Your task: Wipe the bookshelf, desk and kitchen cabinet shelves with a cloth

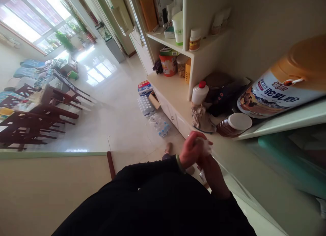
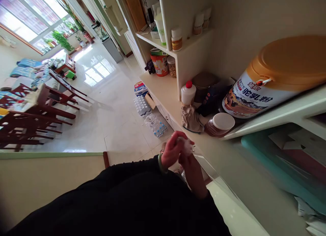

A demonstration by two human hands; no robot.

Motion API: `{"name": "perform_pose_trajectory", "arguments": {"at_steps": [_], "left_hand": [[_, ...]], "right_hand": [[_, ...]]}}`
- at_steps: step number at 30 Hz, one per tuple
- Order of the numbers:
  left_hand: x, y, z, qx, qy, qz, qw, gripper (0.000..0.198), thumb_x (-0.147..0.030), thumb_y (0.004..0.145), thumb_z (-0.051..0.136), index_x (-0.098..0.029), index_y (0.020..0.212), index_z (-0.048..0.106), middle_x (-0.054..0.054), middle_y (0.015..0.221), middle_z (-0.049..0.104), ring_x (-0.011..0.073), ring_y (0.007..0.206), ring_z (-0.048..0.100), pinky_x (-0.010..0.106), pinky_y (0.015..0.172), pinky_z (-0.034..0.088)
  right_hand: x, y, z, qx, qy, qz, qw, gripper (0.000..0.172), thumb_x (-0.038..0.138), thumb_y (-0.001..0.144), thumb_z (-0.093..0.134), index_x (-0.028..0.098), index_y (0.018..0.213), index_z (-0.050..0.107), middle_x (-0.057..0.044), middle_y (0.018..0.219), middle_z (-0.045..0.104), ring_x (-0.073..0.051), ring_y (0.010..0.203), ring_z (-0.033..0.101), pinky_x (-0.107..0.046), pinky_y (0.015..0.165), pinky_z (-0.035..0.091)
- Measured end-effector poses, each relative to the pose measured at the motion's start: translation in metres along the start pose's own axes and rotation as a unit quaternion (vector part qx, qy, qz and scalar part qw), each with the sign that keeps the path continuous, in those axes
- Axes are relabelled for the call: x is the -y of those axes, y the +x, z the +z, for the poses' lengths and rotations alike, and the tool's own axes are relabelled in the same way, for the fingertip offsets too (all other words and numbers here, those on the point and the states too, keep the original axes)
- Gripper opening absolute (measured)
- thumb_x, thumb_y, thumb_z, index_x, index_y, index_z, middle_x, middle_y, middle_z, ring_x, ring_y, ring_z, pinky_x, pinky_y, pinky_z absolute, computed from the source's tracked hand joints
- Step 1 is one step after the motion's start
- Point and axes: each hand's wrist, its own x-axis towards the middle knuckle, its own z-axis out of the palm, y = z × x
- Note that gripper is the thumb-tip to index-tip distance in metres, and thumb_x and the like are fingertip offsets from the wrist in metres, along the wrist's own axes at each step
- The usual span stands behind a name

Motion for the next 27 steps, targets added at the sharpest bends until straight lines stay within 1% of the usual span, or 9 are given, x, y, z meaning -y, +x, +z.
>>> {"name": "perform_pose_trajectory", "arguments": {"at_steps": [3, 5, 8, 11, 14, 18, 22, 24, 27], "left_hand": [[-0.017, 0.02, -0.027, -0.018, -0.106, -0.08, 0.991, 0.036, -0.053, 0.095, 0.071, -0.022, 0.104, 0.056, -0.002, 0.086, 0.062, 0.006, 0.056, 0.046, 0.019, 0.05, 0.037], [-0.027, 0.035, -0.05, -0.002, -0.079, -0.09, 0.993, 0.032, -0.047, 0.093, 0.073, -0.022, 0.104, 0.056, -0.002, 0.087, 0.064, 0.0045, 0.053, 0.041, 0.018, 0.05, 0.034], [-0.041, 0.051, -0.089, 0.115, 0.121, -0.036, 0.985, 0.014, -0.028, 0.092, 0.071, -0.02, 0.102, 0.065, 0.001, 0.087, 0.07, 0.0108, 0.067, 0.059, 0.023, 0.065, 0.051], [-0.05, 0.061, -0.122, 0.226, 0.313, 0.083, 0.919, 0.014, -0.014, 0.09, 0.072, -0.021, 0.102, 0.075, 0.008, 0.112, 0.074, 0.0197, 0.102, 0.073, 0.032, 0.095, 0.06], [-0.053, 0.072, -0.148, 0.269, 0.39, 0.109, 0.874, 0.025, -0.013, 0.092, 0.071, -0.023, 0.113, 0.078, 0.011, 0.123, 0.074, 0.0227, 0.111, 0.075, 0.033, 0.102, 0.06], [-0.051, 0.094, -0.172, 0.267, 0.484, 0.064, 0.831, 0.048, -0.015, 0.093, 0.072, -0.022, 0.139, 0.068, 0.012, 0.119, 0.08, 0.0271, 0.108, 0.079, 0.038, 0.098, 0.062], [-0.05, 0.115, -0.187, 0.245, 0.565, 0.006, 0.788, 0.045, -0.021, 0.094, 0.074, -0.021, 0.138, 0.068, 0.012, 0.11, 0.082, 0.0299, 0.102, 0.08, 0.039, 0.091, 0.062], [-0.05, 0.122, -0.194, 0.239, 0.582, -0.005, 0.777, 0.035, -0.021, 0.093, 0.075, -0.021, 0.128, 0.072, 0.009, 0.104, 0.081, 0.029, 0.1, 0.079, 0.038, 0.089, 0.061], [-0.045, 0.129, -0.201, 0.233, 0.568, 0.034, 0.789, 0.004, -0.022, 0.091, 0.079, -0.021, 0.093, 0.076, 0.009, 0.097, 0.079, 0.0279, 0.101, 0.076, 0.04, 0.096, 0.06]], "right_hand": [[0.018, 0.01, 0.015, 0.011, 0.01, 0.014, 1.0, 0.06, 0.086, 0.083, 0.067, 0.026, 0.085, 0.068, -0.002, 0.068, 0.07, -0.022, 0.063, 0.062, -0.034, 0.06, 0.05], [0.03, 0.021, 0.022, -0.007, 0.036, 0.021, 0.999, 0.057, 0.08, 0.078, 0.076, 0.026, 0.093, 0.07, -0.002, 0.074, 0.074, -0.02, 0.063, 0.062, -0.034, 0.061, 0.052], [0.044, 0.041, 0.034, -0.032, 0.05, 0.03, 0.998, 0.051, 0.073, 0.076, 0.08, 0.025, 0.089, 0.07, -0.002, 0.074, 0.073, -0.018, 0.061, 0.059, -0.032, 0.061, 0.052], [0.052, 0.061, 0.049, -0.058, 0.07, 0.038, 0.995, 0.055, 0.073, 0.071, 0.085, 0.024, 0.09, 0.069, -0.002, 0.074, 0.074, -0.019, 0.066, 0.063, -0.032, 0.065, 0.054], [0.055, 0.075, 0.065, -0.073, 0.118, 0.047, 0.989, 0.059, 0.077, 0.072, 0.084, 0.024, 0.091, 0.07, -0.002, 0.076, 0.075, -0.021, 0.072, 0.069, -0.035, 0.072, 0.059], [0.058, 0.085, 0.097, -0.083, 0.047, -0.005, 0.995, 0.046, 0.069, 0.083, 0.078, 0.024, 0.09, 0.078, -0.005, 0.082, 0.077, -0.024, 0.078, 0.071, -0.04, 0.08, 0.061], [0.061, 0.095, 0.133, -0.11, 0.007, -0.111, 0.988, 0.043, 0.061, 0.082, 0.085, 0.028, 0.109, 0.082, -0.01, 0.115, 0.077, -0.028, 0.102, 0.074, -0.043, 0.085, 0.066], [0.06, 0.101, 0.142, -0.125, -0.013, -0.136, 0.983, 0.041, 0.063, 0.084, 0.084, 0.028, 0.106, 0.083, -0.01, 0.112, 0.074, -0.028, 0.1, 0.074, -0.043, 0.084, 0.067], [0.058, 0.112, 0.14, -0.138, -0.01, -0.128, 0.982, 0.042, 0.069, 0.093, 0.073, 0.028, 0.095, 0.081, -0.009, 0.099, 0.075, -0.026, 0.091, 0.073, -0.044, 0.087, 0.065]]}}
